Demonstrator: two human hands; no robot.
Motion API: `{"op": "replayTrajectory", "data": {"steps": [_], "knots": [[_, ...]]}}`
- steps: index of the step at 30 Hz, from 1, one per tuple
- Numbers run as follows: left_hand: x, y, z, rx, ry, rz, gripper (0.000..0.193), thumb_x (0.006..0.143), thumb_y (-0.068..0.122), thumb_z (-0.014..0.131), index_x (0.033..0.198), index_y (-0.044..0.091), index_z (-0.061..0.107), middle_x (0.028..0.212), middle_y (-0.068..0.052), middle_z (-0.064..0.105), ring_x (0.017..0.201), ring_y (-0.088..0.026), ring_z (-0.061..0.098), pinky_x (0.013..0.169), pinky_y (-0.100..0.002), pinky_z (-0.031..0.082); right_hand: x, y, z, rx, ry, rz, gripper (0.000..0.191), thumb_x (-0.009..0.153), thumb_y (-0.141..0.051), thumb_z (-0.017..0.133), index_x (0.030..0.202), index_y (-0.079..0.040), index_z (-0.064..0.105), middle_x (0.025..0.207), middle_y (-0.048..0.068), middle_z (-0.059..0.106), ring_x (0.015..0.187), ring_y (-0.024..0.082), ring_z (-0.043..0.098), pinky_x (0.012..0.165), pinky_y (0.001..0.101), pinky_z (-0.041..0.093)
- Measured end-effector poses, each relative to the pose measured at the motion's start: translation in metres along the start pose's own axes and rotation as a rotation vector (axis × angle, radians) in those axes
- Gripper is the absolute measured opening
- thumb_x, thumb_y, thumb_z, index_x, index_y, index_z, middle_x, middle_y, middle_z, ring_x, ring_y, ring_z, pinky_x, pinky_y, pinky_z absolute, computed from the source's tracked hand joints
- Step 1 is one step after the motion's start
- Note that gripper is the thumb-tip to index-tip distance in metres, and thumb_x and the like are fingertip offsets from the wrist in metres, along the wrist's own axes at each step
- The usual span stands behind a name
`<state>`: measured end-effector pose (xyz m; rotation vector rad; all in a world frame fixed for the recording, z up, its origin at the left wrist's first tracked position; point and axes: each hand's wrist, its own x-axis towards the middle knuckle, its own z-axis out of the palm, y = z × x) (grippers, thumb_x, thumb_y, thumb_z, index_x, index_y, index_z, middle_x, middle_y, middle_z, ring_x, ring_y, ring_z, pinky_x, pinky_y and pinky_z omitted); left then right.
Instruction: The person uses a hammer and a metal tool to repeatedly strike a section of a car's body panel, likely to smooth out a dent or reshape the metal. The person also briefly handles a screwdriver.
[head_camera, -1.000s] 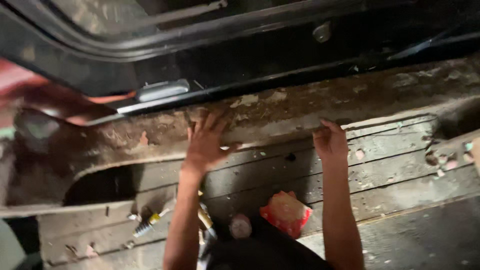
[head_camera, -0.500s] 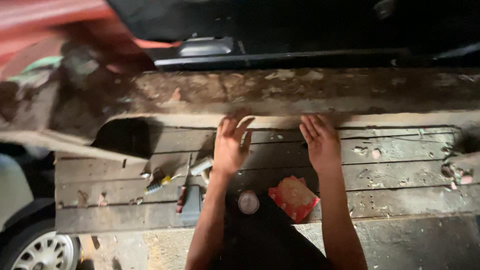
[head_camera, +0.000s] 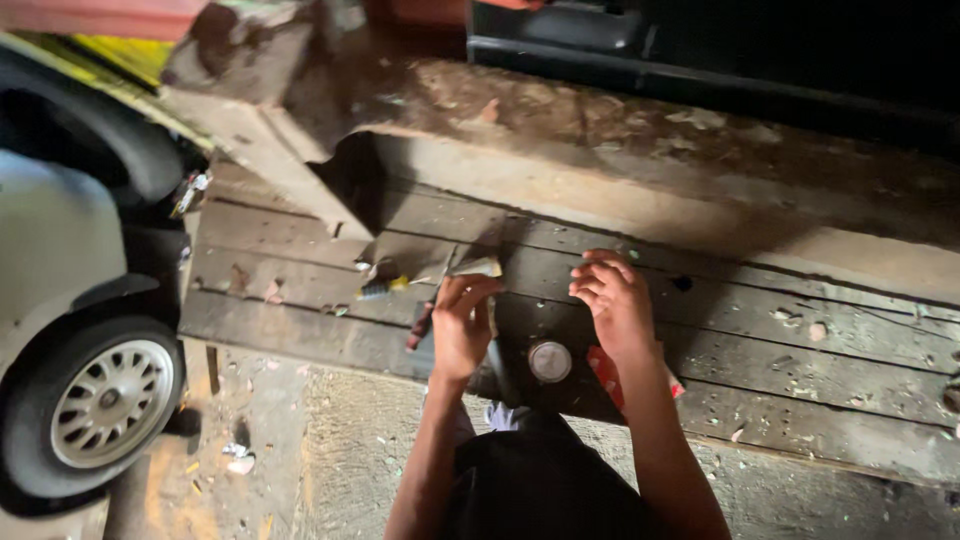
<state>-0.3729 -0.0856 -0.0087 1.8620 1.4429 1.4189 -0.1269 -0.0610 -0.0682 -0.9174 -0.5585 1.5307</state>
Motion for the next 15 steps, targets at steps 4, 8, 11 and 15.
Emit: {"op": "replayTrajectory", "data": {"steps": [4, 8, 11, 15], "knots": [[-0.017, -0.013, -0.047, 0.029, 0.106, -0.075, 0.028, 0.080, -0.015, 0.062, 0.094, 0.007, 0.073, 0.099, -0.011, 0.070, 0.096, -0.032, 0.066, 0.084, -0.040, 0.053, -0.005, 0.026, 0.038, -0.046, -0.025, 0.071, 0.023, 0.096, -0.013, 0.064, 0.115, 0.000, 0.066, 0.095, 0.013, 0.071, 0.085, 0.021, 0.069, 0.078, 0.0364, 0.057], [-0.033, -0.033, -0.091, 0.061, 0.133, -0.116, 0.024, 0.084, -0.013, 0.063, 0.094, 0.006, 0.074, 0.099, -0.011, 0.071, 0.096, -0.031, 0.067, 0.084, -0.040, 0.053, -0.019, 0.063, 0.073, -0.062, -0.020, 0.121, 0.022, 0.097, -0.015, 0.063, 0.113, -0.001, 0.066, 0.094, 0.012, 0.071, 0.085, 0.021, 0.070, 0.078, 0.0354, 0.057], [-0.042, -0.053, -0.121, 0.021, 0.107, -0.147, 0.026, 0.084, -0.014, 0.059, 0.095, 0.006, 0.073, 0.100, -0.011, 0.071, 0.096, -0.031, 0.067, 0.084, -0.039, 0.053, -0.032, 0.100, 0.096, -0.098, 0.015, 0.139, 0.022, 0.099, -0.018, 0.062, 0.114, -0.001, 0.067, 0.095, 0.012, 0.071, 0.082, 0.021, 0.069, 0.077, 0.0351, 0.056], [-0.048, -0.090, -0.160, -0.007, 0.026, -0.157, 0.026, 0.082, -0.014, 0.060, 0.095, 0.005, 0.073, 0.099, -0.012, 0.071, 0.095, -0.031, 0.068, 0.083, -0.039, 0.053, -0.046, 0.154, 0.128, -0.099, 0.037, 0.163, 0.025, 0.100, -0.021, 0.060, 0.115, -0.001, 0.067, 0.095, 0.012, 0.072, 0.081, 0.021, 0.070, 0.076, 0.0365, 0.057]]}}
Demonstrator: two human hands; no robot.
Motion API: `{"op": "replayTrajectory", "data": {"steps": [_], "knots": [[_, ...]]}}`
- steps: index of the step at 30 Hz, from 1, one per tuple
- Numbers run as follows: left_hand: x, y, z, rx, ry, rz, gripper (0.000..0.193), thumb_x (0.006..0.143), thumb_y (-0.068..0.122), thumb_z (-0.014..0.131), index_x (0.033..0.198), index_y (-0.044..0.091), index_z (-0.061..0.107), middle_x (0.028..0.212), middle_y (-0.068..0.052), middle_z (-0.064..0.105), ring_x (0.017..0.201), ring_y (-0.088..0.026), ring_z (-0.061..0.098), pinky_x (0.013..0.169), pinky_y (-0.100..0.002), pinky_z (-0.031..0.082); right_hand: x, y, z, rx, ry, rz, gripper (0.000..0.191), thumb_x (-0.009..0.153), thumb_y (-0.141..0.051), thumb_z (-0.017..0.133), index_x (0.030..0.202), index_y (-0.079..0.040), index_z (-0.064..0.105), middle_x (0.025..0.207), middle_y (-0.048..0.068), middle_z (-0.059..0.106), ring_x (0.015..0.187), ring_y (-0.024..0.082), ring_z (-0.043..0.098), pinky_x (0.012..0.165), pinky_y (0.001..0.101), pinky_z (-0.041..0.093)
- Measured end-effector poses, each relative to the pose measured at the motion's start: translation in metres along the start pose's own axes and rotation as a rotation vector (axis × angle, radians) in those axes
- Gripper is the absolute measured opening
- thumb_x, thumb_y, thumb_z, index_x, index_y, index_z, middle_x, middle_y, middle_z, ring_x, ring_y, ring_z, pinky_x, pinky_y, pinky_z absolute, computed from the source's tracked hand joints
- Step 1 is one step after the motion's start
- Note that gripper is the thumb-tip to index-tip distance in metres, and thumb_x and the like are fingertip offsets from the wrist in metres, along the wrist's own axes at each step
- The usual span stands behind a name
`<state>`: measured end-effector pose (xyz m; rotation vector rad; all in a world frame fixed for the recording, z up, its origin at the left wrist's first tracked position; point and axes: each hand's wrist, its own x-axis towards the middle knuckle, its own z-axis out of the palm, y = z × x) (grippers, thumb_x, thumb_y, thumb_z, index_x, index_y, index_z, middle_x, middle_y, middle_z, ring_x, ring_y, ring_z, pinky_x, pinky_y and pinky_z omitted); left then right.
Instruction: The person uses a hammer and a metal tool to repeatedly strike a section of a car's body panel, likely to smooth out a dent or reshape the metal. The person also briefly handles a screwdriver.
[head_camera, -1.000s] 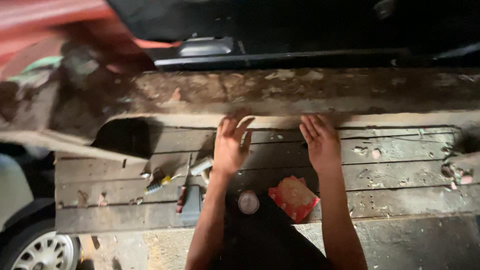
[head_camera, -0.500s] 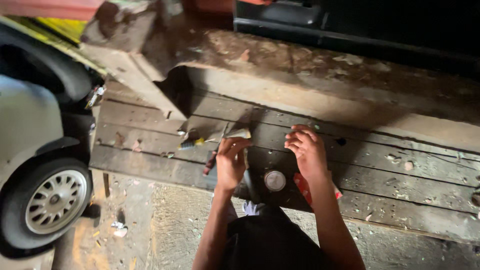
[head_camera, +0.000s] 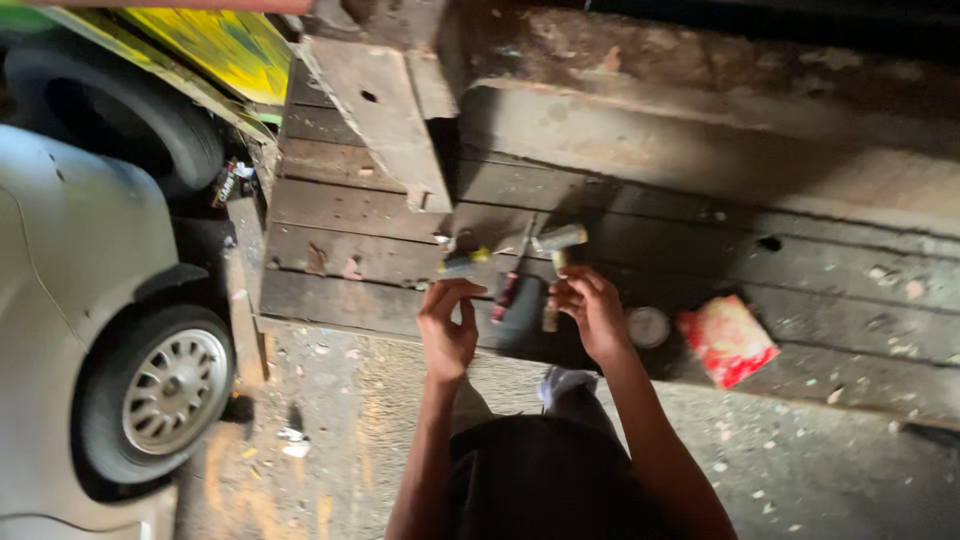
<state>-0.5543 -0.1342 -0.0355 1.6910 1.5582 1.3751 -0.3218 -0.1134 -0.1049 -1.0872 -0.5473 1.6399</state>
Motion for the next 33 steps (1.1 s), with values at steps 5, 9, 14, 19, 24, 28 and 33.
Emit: {"op": "replayTrajectory", "data": {"steps": [5, 9, 14, 19, 24, 28, 33], "knots": [[0.013, -0.058, -0.035, -0.071, -0.158, -0.028, 0.026, 0.083, -0.013, 0.061, 0.096, 0.006, 0.074, 0.095, -0.012, 0.071, 0.089, -0.031, 0.069, 0.078, -0.038, 0.054, -0.001, 0.057, 0.041, 0.055, 0.140, 0.018, 0.027, 0.100, -0.023, 0.057, 0.114, -0.002, 0.067, 0.095, 0.012, 0.074, 0.081, 0.021, 0.073, 0.077, 0.0369, 0.058], [0.024, -0.105, -0.043, -0.120, -0.257, -0.024, 0.025, 0.083, -0.012, 0.062, 0.097, 0.006, 0.073, 0.096, -0.011, 0.072, 0.089, -0.030, 0.071, 0.080, -0.038, 0.056, 0.003, 0.088, 0.054, 0.063, 0.272, 0.020, 0.026, 0.099, -0.020, 0.059, 0.115, -0.002, 0.067, 0.095, 0.014, 0.074, 0.081, 0.022, 0.072, 0.076, 0.0367, 0.059], [0.032, -0.152, -0.026, -0.087, -0.362, -0.041, 0.024, 0.083, -0.009, 0.066, 0.097, 0.009, 0.076, 0.094, -0.009, 0.073, 0.085, -0.029, 0.070, 0.077, -0.037, 0.058, 0.009, 0.109, 0.043, -0.084, 0.443, -0.084, 0.022, 0.098, -0.016, 0.059, 0.112, -0.002, 0.068, 0.096, 0.013, 0.075, 0.082, 0.020, 0.073, 0.075, 0.0324, 0.061], [0.033, -0.185, 0.005, -0.014, -0.370, 0.008, 0.030, 0.078, -0.006, 0.069, 0.101, 0.013, 0.074, 0.105, -0.007, 0.071, 0.105, -0.031, 0.062, 0.090, -0.043, 0.052, 0.025, 0.117, 0.026, -0.396, 0.592, -0.255, 0.019, 0.098, -0.012, 0.069, 0.113, 0.000, 0.068, 0.098, 0.013, 0.073, 0.083, 0.015, 0.068, 0.068, 0.0290, 0.052], [0.033, -0.207, 0.038, 0.125, -0.430, -0.002, 0.045, 0.072, -0.001, 0.075, 0.113, 0.017, 0.071, 0.125, -0.009, 0.060, 0.122, -0.035, 0.051, 0.100, -0.051, 0.041, 0.052, 0.110, 0.016, -1.305, 0.799, -0.415, 0.043, 0.085, -0.011, 0.070, 0.125, -0.001, 0.063, 0.119, 0.018, 0.065, 0.111, 0.036, 0.062, 0.095, 0.0494, 0.052], [0.037, -0.219, 0.058, 0.221, -0.481, 0.008, 0.062, 0.069, 0.000, 0.076, 0.127, 0.016, 0.064, 0.132, -0.015, 0.053, 0.124, -0.040, 0.046, 0.103, -0.057, 0.036, 0.076, 0.107, 0.007, -1.389, 0.791, -0.266, 0.064, 0.079, -0.010, 0.075, 0.137, 0.002, 0.052, 0.132, 0.028, 0.054, 0.125, 0.047, 0.045, 0.102, 0.0605, 0.038], [0.036, -0.228, 0.068, 0.247, -0.478, -0.030, 0.062, 0.072, -0.001, 0.074, 0.130, 0.017, 0.062, 0.128, -0.016, 0.054, 0.120, -0.040, 0.049, 0.101, -0.054, 0.038, 0.097, 0.115, -0.007, -1.540, 0.856, -0.233, 0.059, 0.080, -0.016, 0.079, 0.130, 0.005, 0.054, 0.128, 0.033, 0.057, 0.123, 0.051, 0.050, 0.103, 0.0572, 0.043]]}}
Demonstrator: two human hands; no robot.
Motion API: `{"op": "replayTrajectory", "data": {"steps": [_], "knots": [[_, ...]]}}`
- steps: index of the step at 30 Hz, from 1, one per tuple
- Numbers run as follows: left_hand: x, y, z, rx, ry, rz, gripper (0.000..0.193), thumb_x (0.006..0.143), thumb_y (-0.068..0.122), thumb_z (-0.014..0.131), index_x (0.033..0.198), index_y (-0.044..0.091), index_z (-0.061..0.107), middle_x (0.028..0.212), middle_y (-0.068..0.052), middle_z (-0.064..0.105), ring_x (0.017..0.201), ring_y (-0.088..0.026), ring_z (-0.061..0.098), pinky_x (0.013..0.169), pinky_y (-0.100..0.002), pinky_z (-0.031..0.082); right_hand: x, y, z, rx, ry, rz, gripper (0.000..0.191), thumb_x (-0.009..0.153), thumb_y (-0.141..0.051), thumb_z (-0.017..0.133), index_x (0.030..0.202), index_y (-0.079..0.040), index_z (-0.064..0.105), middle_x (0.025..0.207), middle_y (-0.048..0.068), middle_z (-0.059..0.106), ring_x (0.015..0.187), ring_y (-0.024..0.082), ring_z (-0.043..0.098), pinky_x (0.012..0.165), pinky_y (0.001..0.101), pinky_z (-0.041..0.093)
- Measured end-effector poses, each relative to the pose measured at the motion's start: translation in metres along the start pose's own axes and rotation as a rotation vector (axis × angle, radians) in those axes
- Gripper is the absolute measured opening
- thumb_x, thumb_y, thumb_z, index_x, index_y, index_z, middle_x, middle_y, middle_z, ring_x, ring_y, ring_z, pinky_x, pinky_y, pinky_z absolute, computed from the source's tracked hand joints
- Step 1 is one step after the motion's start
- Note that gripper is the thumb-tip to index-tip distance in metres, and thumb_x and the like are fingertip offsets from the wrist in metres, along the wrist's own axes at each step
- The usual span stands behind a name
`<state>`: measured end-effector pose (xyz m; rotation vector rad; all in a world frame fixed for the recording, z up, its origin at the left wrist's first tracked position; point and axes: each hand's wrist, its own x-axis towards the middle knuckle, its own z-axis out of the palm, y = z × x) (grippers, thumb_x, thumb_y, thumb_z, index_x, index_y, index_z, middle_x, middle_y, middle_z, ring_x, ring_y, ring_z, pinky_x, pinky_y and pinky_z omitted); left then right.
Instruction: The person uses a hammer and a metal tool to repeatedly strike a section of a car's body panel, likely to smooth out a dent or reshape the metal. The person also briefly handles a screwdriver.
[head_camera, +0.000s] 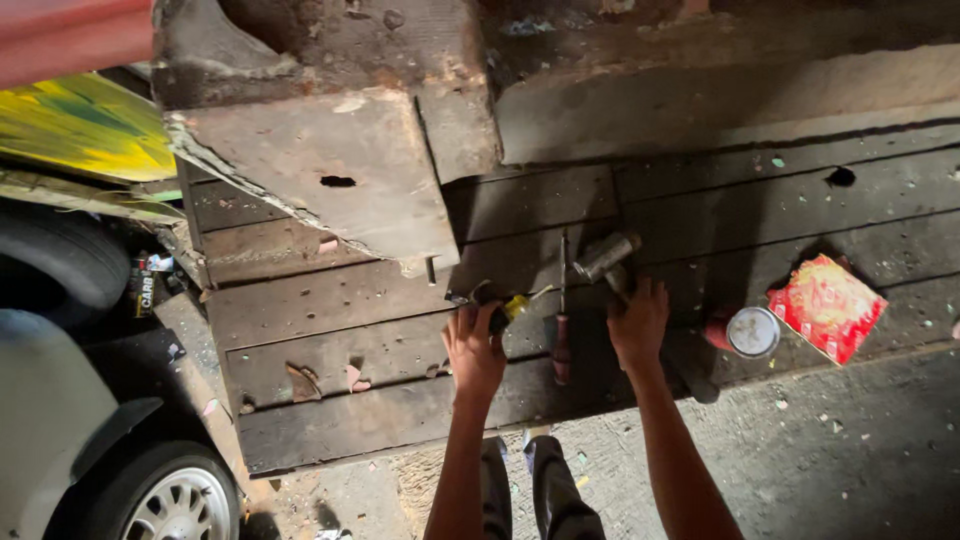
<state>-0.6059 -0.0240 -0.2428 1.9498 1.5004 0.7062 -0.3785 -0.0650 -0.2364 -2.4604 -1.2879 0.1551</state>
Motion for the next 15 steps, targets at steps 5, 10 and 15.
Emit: {"op": "replayTrajectory", "data": {"steps": [5, 10, 15], "knots": [[-0.011, -0.001, -0.003, -0.177, 0.014, -0.026, 0.058, 0.078, -0.006, 0.068, 0.132, 0.012, 0.059, 0.126, -0.019, 0.055, 0.114, -0.043, 0.053, 0.097, -0.054, 0.046, 0.015, 0.007, -0.002, -0.004, -0.190, -0.004, 0.065, 0.073, -0.012, 0.075, 0.131, 0.007, 0.053, 0.119, 0.033, 0.061, 0.107, 0.050, 0.062, 0.092, 0.0556, 0.052], [-0.024, 0.012, -0.031, -0.319, 0.098, -0.035, 0.052, 0.080, -0.007, 0.071, 0.129, 0.010, 0.061, 0.124, -0.020, 0.057, 0.105, -0.043, 0.064, 0.084, -0.047, 0.058, 0.021, -0.002, -0.025, -0.010, -0.192, -0.045, 0.041, 0.087, -0.024, 0.075, 0.115, 0.001, 0.058, 0.108, 0.028, 0.067, 0.099, 0.049, 0.065, 0.080, 0.0594, 0.053], [-0.024, 0.040, -0.083, -0.399, 0.167, -0.011, 0.053, 0.074, -0.005, 0.080, 0.124, 0.009, 0.067, 0.117, -0.018, 0.062, 0.098, -0.036, 0.071, 0.079, -0.041, 0.062, 0.012, -0.021, -0.061, 0.263, -0.140, -0.073, 0.040, 0.089, -0.027, 0.076, 0.110, 0.001, 0.056, 0.083, 0.022, 0.066, 0.079, 0.042, 0.068, 0.065, 0.0516, 0.052]]}}
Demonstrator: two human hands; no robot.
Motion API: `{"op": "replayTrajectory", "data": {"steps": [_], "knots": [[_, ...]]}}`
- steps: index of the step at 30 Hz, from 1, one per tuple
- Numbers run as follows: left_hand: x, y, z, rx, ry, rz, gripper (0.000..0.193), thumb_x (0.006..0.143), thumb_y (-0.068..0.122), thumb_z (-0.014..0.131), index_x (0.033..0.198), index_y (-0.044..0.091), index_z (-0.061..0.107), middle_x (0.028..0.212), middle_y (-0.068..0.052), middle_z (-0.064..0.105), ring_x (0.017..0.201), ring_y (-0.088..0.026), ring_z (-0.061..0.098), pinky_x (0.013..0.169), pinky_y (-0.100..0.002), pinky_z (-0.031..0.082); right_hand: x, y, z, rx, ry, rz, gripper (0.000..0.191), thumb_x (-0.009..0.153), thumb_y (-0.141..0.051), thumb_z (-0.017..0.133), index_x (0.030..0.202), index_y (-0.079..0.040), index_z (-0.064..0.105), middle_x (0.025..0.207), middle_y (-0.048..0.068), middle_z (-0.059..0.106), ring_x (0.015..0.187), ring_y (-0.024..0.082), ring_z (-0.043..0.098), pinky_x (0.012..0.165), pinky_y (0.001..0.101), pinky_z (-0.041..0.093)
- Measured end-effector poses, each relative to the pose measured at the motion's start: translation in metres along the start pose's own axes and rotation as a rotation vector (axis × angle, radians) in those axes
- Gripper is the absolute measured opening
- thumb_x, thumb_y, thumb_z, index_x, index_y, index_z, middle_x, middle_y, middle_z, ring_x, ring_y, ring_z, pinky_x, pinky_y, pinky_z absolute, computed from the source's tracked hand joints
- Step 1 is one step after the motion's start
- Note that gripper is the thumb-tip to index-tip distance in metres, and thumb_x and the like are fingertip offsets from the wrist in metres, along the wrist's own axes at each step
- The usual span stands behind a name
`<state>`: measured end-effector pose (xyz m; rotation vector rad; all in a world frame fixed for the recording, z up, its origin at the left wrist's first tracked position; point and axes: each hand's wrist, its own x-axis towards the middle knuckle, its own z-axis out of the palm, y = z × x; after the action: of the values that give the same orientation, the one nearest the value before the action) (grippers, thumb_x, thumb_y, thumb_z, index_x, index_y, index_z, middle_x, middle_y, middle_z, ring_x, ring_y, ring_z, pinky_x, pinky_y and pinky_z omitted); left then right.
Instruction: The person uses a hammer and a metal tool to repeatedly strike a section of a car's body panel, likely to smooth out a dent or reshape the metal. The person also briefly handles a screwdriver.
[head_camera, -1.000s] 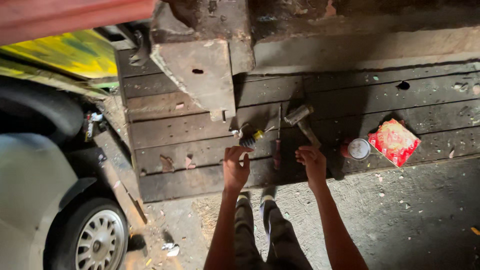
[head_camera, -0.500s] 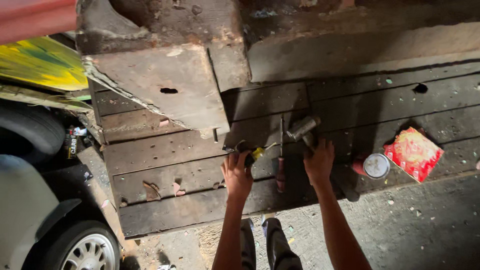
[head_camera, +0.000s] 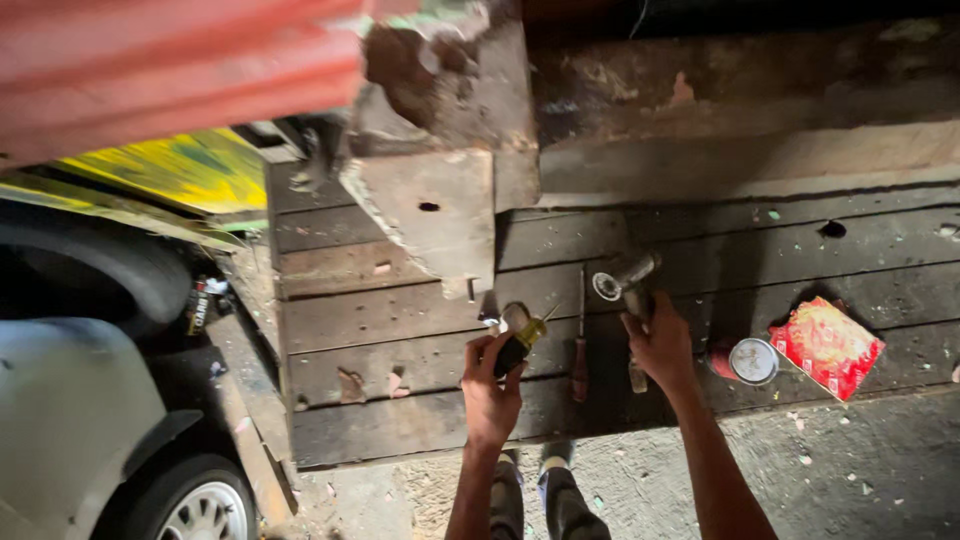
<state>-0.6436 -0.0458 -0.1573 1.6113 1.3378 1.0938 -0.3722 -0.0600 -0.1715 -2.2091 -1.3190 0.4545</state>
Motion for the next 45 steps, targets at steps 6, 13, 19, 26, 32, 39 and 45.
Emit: {"op": "replayTrajectory", "data": {"steps": [6, 13, 19, 26, 32, 39, 45], "knots": [[0.009, 0.062, -0.049, -0.110, 0.109, 0.084, 0.047, 0.073, -0.004, 0.085, 0.117, 0.006, 0.072, 0.114, -0.013, 0.066, 0.099, -0.028, 0.073, 0.081, -0.034, 0.063, -0.032, -0.058, -0.056, 0.567, -0.249, 0.076, 0.038, 0.090, -0.021, 0.077, 0.116, -0.005, 0.055, 0.071, 0.012, 0.066, 0.053, 0.021, 0.065, 0.042, 0.0348, 0.044], [0.022, 0.126, -0.086, -0.213, 0.260, 0.271, 0.049, 0.073, -0.006, 0.088, 0.119, 0.004, 0.072, 0.116, -0.009, 0.063, 0.106, -0.024, 0.068, 0.092, -0.035, 0.059, -0.052, -0.129, -0.089, 0.921, -0.338, 0.143, 0.053, 0.087, -0.011, 0.074, 0.131, -0.011, 0.044, 0.068, 0.006, 0.063, 0.040, 0.012, 0.048, 0.033, 0.0291, 0.031], [0.042, 0.167, -0.099, -0.275, 0.337, 0.341, 0.051, 0.075, -0.007, 0.089, 0.122, 0.003, 0.071, 0.121, -0.009, 0.059, 0.110, -0.022, 0.062, 0.095, -0.033, 0.055, -0.041, -0.153, -0.117, 1.054, -0.330, 0.023, 0.038, 0.096, -0.007, 0.069, 0.129, -0.008, 0.052, 0.062, 0.006, 0.052, 0.044, 0.013, 0.050, 0.038, 0.0276, 0.033], [0.062, 0.174, -0.094, -0.306, 0.241, 0.345, 0.046, 0.078, -0.010, 0.085, 0.119, 0.004, 0.071, 0.117, -0.008, 0.057, 0.107, -0.021, 0.061, 0.094, -0.032, 0.053, -0.017, -0.167, -0.136, 1.103, -0.269, -0.075, 0.042, 0.093, -0.004, 0.067, 0.129, -0.011, 0.047, 0.086, 0.004, 0.063, 0.056, 0.012, 0.058, 0.045, 0.0277, 0.045], [0.057, 0.125, -0.044, -0.151, 0.197, 0.246, 0.045, 0.073, -0.009, 0.085, 0.114, 0.005, 0.072, 0.113, -0.010, 0.062, 0.105, -0.025, 0.065, 0.092, -0.035, 0.055, -0.008, -0.121, -0.094, 0.969, -0.327, 0.104, 0.044, 0.092, -0.006, 0.070, 0.129, -0.012, 0.046, 0.073, 0.002, 0.055, 0.046, 0.010, 0.048, 0.038, 0.0266, 0.034], [0.045, 0.050, 0.029, -0.139, 0.081, 0.031, 0.036, 0.074, -0.006, 0.083, 0.105, 0.007, 0.072, 0.113, -0.012, 0.066, 0.100, -0.027, 0.069, 0.079, -0.035, 0.059, -0.029, -0.047, -0.038, 1.033, -0.235, 0.290, 0.039, 0.094, -0.007, 0.068, 0.126, -0.014, 0.048, 0.061, 0.000, 0.046, 0.043, 0.008, 0.042, 0.036, 0.0262, 0.029], [0.031, -0.020, 0.081, 0.008, 0.060, 0.112, 0.034, 0.069, -0.001, 0.085, 0.097, 0.006, 0.066, 0.112, -0.017, 0.061, 0.104, -0.038, 0.064, 0.087, -0.045, 0.054, -0.054, 0.010, 0.010, 1.129, -0.114, 0.416, 0.038, 0.093, -0.001, 0.065, 0.124, -0.013, 0.047, 0.060, 0.000, 0.045, 0.039, 0.009, 0.040, 0.034, 0.0274, 0.025]]}}
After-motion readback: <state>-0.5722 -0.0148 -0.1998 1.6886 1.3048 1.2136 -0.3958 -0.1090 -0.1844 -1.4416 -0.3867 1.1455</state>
